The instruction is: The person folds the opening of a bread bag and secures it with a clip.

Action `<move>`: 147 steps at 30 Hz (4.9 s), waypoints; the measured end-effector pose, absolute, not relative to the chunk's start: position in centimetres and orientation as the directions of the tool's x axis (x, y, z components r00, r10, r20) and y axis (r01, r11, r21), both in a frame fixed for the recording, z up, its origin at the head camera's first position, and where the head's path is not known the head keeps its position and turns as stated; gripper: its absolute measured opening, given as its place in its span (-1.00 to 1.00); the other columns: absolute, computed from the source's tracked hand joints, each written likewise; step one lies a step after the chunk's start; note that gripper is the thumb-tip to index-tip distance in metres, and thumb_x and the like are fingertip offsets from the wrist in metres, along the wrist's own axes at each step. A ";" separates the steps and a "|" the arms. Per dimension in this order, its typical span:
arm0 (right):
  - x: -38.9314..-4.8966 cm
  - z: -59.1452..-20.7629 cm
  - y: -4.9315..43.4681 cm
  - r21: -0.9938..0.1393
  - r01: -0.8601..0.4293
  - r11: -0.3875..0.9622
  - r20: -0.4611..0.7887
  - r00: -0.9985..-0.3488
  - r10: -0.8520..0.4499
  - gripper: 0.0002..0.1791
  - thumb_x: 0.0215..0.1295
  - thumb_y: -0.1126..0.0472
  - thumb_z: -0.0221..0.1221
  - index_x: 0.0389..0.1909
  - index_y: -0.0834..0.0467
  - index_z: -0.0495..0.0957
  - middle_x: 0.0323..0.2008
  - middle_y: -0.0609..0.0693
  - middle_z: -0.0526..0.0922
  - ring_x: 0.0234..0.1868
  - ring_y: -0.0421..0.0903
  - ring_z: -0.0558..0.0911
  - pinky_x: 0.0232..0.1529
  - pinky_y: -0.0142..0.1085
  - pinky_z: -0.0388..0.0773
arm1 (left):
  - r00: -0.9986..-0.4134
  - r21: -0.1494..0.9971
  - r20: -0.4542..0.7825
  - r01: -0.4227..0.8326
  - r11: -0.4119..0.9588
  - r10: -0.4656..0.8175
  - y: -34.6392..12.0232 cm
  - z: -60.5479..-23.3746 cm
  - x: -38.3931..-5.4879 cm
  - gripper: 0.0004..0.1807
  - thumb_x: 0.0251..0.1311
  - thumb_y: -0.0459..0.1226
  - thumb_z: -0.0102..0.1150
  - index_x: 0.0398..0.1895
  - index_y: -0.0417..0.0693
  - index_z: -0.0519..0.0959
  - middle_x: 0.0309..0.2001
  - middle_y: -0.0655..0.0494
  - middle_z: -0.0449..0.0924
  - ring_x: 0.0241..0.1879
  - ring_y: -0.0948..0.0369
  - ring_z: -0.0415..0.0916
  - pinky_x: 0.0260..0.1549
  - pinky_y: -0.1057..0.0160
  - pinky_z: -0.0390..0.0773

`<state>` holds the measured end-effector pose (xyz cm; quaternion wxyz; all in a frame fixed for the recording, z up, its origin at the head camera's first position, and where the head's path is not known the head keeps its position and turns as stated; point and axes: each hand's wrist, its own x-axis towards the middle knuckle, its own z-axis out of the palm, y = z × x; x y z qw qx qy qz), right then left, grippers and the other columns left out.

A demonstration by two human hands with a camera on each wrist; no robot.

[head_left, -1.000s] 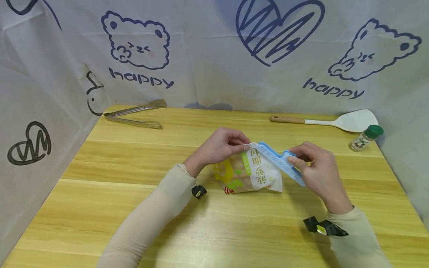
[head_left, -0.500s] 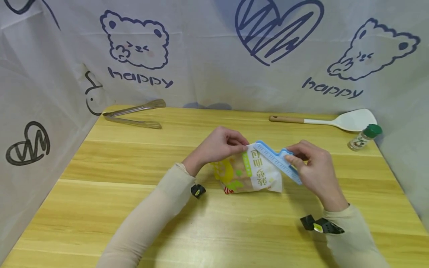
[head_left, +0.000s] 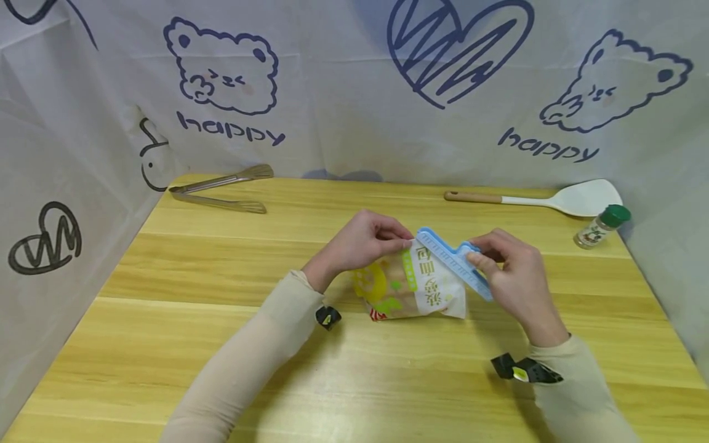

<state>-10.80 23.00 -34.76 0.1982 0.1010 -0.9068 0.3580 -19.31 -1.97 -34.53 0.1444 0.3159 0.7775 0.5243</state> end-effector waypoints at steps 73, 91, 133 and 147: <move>-12.0 -34.8 21.5 -0.662 -0.268 0.701 0.384 -0.923 0.010 -0.86 0.39 0.35 0.16 -0.13 0.30 0.64 -0.29 0.05 0.60 -0.34 -0.07 0.47 -0.30 -0.27 0.36 | -0.721 0.858 0.150 0.434 0.273 0.677 -1.7 -34.9 -19.5 -0.86 0.31 -0.38 0.23 -0.14 -0.20 0.72 -0.21 0.09 0.71 -0.25 0.31 0.63 -0.22 0.34 0.58; -11.8 -34.9 21.6 -0.705 -0.313 0.637 0.390 -0.921 -0.022 -0.75 0.39 0.30 0.19 0.01 0.30 0.63 -0.26 0.06 0.61 -0.31 -0.09 0.53 -0.27 -0.47 0.45 | -0.737 0.839 0.109 0.428 0.336 0.666 -1.8 -34.4 -19.4 -0.84 0.32 -0.35 0.23 -0.10 -0.18 0.70 -0.20 0.11 0.71 -0.22 0.32 0.62 -0.19 0.35 0.57; -12.9 -35.3 21.4 -0.884 -0.091 0.459 0.077 -0.996 -0.049 -0.59 0.43 0.13 0.17 0.06 0.40 0.55 -0.18 0.21 0.65 -0.39 -0.01 0.70 -0.33 -0.25 0.65 | -0.768 0.871 -0.090 0.248 0.425 0.634 -7.4 -35.1 -22.7 -0.87 0.29 -0.30 0.27 -0.21 -0.15 0.72 -0.27 0.11 0.70 -0.27 0.15 0.56 -0.24 0.20 0.53; -16.3 -37.2 21.9 -0.891 0.073 0.448 -0.108 -0.993 -0.053 -0.56 0.45 0.13 0.15 0.14 0.40 0.49 -0.10 0.26 0.57 -0.24 0.07 0.67 -0.27 -0.22 0.66 | -0.809 0.846 -0.125 0.216 0.487 0.575 -6.8 -36.6 -24.8 -0.86 0.29 -0.31 0.26 -0.19 -0.21 0.71 -0.26 0.04 0.69 -0.28 0.15 0.51 -0.28 0.24 0.49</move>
